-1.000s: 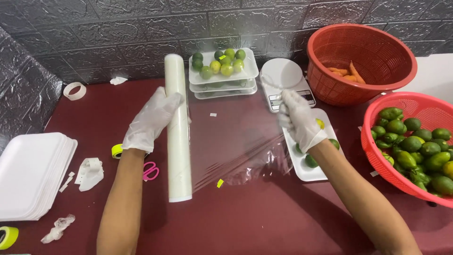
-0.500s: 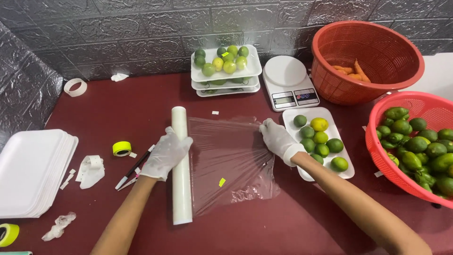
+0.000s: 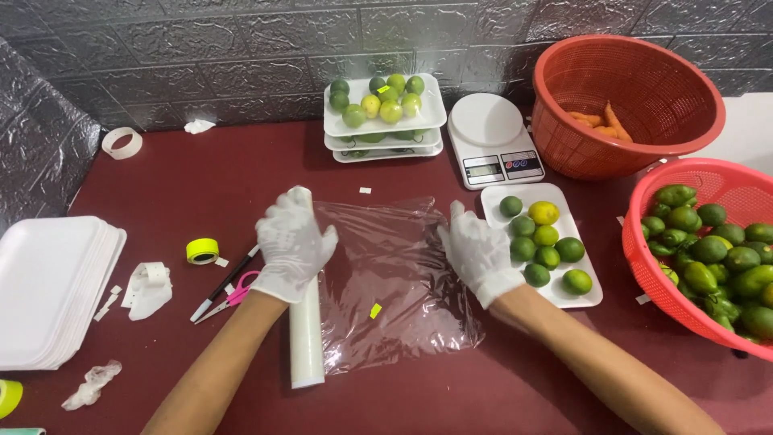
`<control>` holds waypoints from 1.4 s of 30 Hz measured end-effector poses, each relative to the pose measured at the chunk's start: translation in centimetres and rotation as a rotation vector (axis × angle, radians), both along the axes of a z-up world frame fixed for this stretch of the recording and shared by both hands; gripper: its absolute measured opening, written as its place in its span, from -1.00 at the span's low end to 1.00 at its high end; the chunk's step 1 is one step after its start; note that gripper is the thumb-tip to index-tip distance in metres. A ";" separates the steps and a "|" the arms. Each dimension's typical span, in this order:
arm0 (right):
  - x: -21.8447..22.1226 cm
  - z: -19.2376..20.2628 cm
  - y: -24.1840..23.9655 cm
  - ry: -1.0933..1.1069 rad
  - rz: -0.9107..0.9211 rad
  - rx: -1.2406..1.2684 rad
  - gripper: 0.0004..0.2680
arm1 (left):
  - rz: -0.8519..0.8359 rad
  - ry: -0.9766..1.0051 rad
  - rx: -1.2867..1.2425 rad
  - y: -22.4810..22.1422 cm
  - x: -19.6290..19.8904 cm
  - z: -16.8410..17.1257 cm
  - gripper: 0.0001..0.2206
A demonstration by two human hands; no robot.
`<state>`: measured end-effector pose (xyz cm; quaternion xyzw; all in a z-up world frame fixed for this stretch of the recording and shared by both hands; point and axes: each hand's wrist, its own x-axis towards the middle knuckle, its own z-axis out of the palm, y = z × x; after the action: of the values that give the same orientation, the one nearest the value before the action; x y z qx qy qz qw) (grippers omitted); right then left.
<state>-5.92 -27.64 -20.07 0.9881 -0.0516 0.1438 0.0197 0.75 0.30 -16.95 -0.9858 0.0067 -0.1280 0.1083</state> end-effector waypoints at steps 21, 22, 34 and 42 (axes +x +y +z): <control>-15.6 -5.2 -4.6 -0.003 0.599 0.296 -0.89 | -0.883 0.697 -0.563 -13.0 10.0 1.3 -0.96; -15.5 -5.2 -4.4 -0.010 0.609 0.269 -0.94 | -0.885 0.688 -0.583 -13.0 10.3 0.6 -0.97; -15.3 -5.4 -4.9 0.109 0.568 0.287 -0.94 | -0.888 0.527 -0.682 -14.8 12.3 -2.9 -0.96; -17.3 -3.6 -4.8 0.080 0.563 0.189 -0.80 | -0.874 0.550 -0.742 -15.0 12.9 -2.7 -0.92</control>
<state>-23.17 -32.43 -23.68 0.9659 0.2120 0.0990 -0.1111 13.68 -14.70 -19.68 -0.8609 0.3910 0.1037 -0.3085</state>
